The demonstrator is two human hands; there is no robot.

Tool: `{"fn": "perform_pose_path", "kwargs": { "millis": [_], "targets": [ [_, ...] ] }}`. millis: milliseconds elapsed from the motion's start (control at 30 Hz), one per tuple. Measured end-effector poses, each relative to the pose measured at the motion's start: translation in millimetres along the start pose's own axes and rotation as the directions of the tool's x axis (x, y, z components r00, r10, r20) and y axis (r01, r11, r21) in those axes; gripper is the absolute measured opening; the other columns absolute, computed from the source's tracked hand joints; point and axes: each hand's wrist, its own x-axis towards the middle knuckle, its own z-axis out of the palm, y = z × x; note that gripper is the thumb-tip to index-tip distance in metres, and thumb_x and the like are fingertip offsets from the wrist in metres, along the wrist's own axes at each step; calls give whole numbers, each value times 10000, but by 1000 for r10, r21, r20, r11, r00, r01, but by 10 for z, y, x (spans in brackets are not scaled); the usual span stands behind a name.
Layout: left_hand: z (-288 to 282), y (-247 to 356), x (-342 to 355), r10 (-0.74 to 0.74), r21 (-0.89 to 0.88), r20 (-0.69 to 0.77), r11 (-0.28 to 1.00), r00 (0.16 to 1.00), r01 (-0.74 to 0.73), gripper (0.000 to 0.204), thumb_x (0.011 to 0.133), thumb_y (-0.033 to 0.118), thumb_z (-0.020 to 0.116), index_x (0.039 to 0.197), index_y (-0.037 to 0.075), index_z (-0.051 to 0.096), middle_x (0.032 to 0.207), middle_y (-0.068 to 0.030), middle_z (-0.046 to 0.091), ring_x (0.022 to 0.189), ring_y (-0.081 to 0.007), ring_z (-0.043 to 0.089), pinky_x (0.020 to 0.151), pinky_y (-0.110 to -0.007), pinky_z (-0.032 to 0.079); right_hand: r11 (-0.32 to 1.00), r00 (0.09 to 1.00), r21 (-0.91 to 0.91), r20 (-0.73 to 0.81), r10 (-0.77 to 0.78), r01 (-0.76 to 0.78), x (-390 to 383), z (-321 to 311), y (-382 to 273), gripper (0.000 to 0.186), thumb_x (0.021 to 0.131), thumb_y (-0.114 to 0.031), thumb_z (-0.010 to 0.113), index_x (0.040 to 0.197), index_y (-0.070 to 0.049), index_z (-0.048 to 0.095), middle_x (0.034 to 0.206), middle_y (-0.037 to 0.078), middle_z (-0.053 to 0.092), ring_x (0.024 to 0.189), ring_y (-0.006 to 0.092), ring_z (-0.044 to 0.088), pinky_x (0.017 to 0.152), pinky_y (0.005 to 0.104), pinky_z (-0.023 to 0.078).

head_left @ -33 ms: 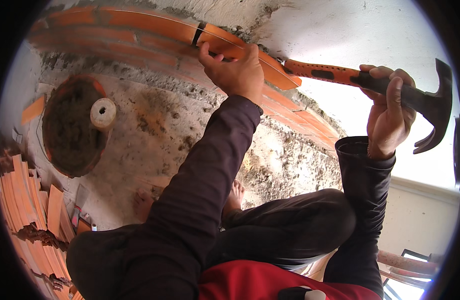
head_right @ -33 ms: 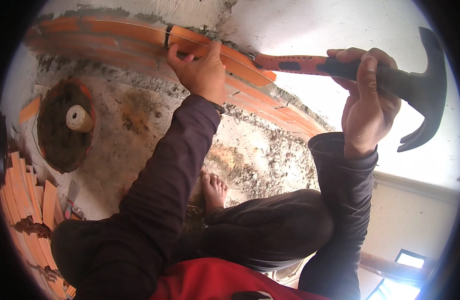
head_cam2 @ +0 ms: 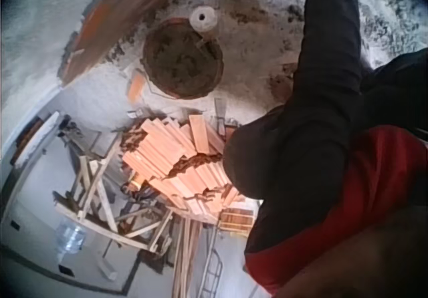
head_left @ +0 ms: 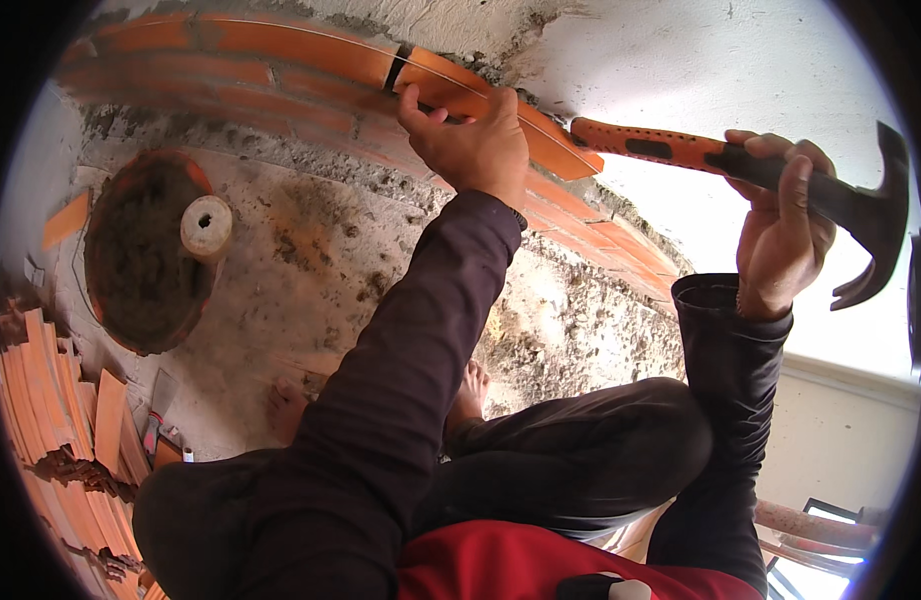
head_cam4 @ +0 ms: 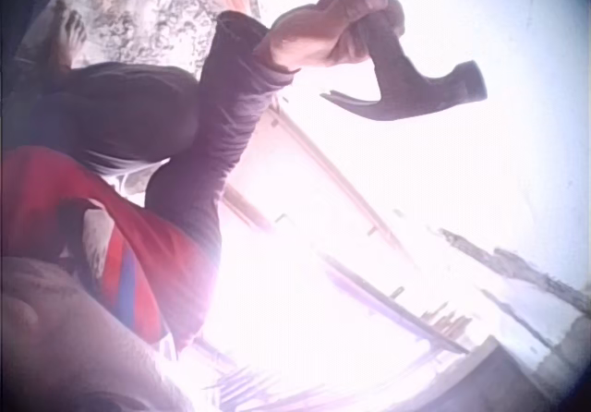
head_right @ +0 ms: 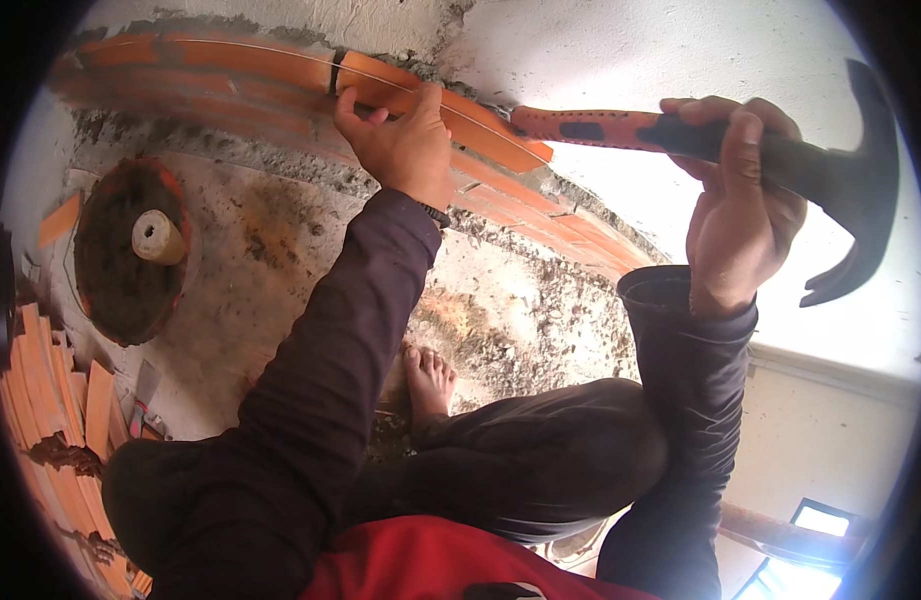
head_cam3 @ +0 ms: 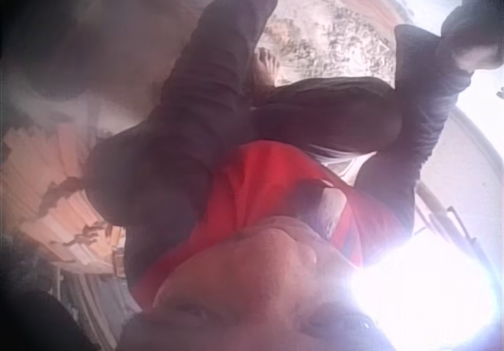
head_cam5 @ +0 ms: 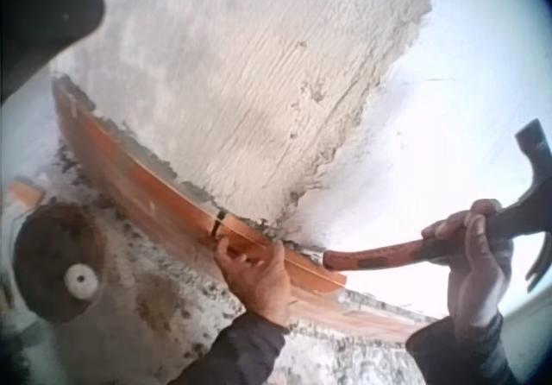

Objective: The person applies mortar to the edge of a wall using a trowel, applies mortar to individual decorative tiles, and positions them against the wall, using a hammer to tap them into place.

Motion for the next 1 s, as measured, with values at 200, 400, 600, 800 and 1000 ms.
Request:
{"fn": "perform_pose_path", "kwargs": {
  "millis": [200,400,600,800,1000],
  "targets": [
    [2,64,-36,-37,14,7,999,999,37,900,798,121,801,1504,130,244,1350,-159,358,933,-212,561,732,-364,525,1000,999,-27,33,14,-13,19,12,26,220,1068,-179,499,1158,12,560,967,182,705,958,348,729,763,399,654],
    [-1,153,-95,-49,25,-5,998,999,49,889,802,152,805,1507,124,264,1340,-155,385,1078,-230,512,880,-380,489,1000,1000,-2,16,-17,17,20,18,0,240,1070,-209,504,1152,9,561,972,182,704,955,340,726,749,385,646],
    [-9,205,-112,-67,20,-2,998,998,67,900,800,155,810,1515,127,264,1377,-161,379,1113,-249,513,888,-393,490,1000,999,14,44,14,-15,-4,108,-18,224,1070,-186,499,1158,12,553,981,188,700,954,345,725,756,392,650],
    [4,184,-111,-74,33,-17,997,997,75,897,802,155,807,1516,132,264,1387,-158,374,1099,-257,524,881,-407,493,999,999,39,33,-29,28,12,107,-21,205,1067,-166,501,1146,16,554,967,185,702,962,349,726,769,408,649],
    [-6,200,-90,-88,22,-17,996,996,88,897,803,148,809,1515,116,262,1357,-164,381,1087,-257,542,872,-394,503,999,998,16,54,-37,37,28,143,-34,227,1064,-216,513,1166,-17,553,985,190,703,977,370,719,753,406,647]
  ]
}}
